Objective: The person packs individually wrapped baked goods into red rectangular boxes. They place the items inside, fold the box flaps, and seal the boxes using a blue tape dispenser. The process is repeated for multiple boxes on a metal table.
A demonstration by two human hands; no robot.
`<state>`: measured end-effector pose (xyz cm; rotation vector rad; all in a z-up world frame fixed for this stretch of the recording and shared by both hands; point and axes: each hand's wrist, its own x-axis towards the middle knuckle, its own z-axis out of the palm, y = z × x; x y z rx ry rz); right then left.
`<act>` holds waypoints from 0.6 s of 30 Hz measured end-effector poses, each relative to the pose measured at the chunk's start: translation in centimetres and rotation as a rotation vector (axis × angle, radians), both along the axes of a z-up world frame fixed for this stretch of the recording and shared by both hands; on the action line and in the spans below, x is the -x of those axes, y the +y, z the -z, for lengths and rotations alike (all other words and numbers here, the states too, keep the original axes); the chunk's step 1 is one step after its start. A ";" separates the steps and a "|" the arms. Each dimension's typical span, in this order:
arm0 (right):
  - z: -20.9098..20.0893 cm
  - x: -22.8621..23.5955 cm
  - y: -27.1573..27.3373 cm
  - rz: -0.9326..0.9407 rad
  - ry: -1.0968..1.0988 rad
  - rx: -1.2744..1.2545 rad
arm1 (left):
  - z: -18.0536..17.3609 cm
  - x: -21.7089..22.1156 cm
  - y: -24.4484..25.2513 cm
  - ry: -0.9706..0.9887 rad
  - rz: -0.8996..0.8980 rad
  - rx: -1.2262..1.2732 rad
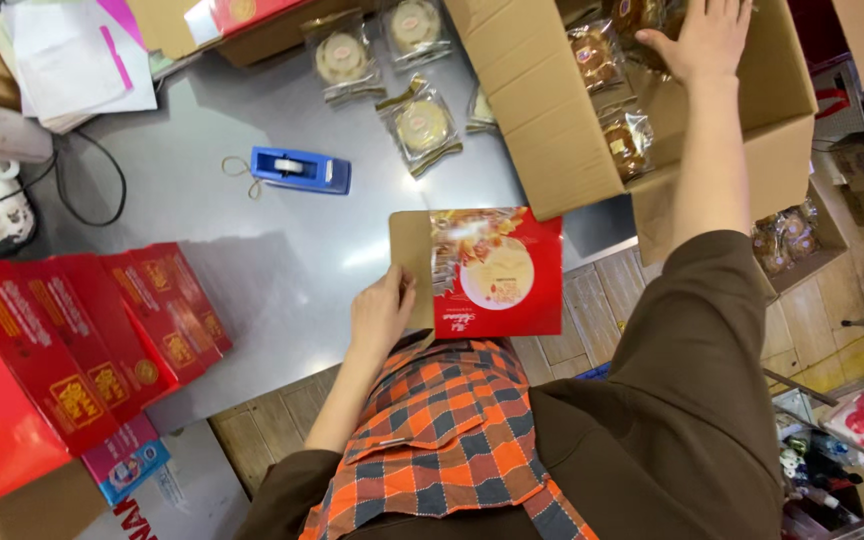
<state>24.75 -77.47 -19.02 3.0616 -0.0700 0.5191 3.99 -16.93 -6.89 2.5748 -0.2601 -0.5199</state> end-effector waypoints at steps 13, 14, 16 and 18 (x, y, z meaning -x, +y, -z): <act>3.5 -3.6 0.5 0.042 0.033 0.107 | 8.5 -3.5 -4.6 -0.168 -0.036 -0.107; 3.8 -3.7 0.5 0.098 0.090 0.088 | 8.5 -3.7 -5.0 -0.185 -0.059 -0.079; 4.3 -4.3 1.5 0.212 0.203 0.050 | 8.2 -3.7 -5.8 -0.216 -0.101 -0.022; 4.5 -4.2 2.0 0.140 0.115 0.087 | 8.0 -3.6 -6.0 -0.204 -0.158 0.079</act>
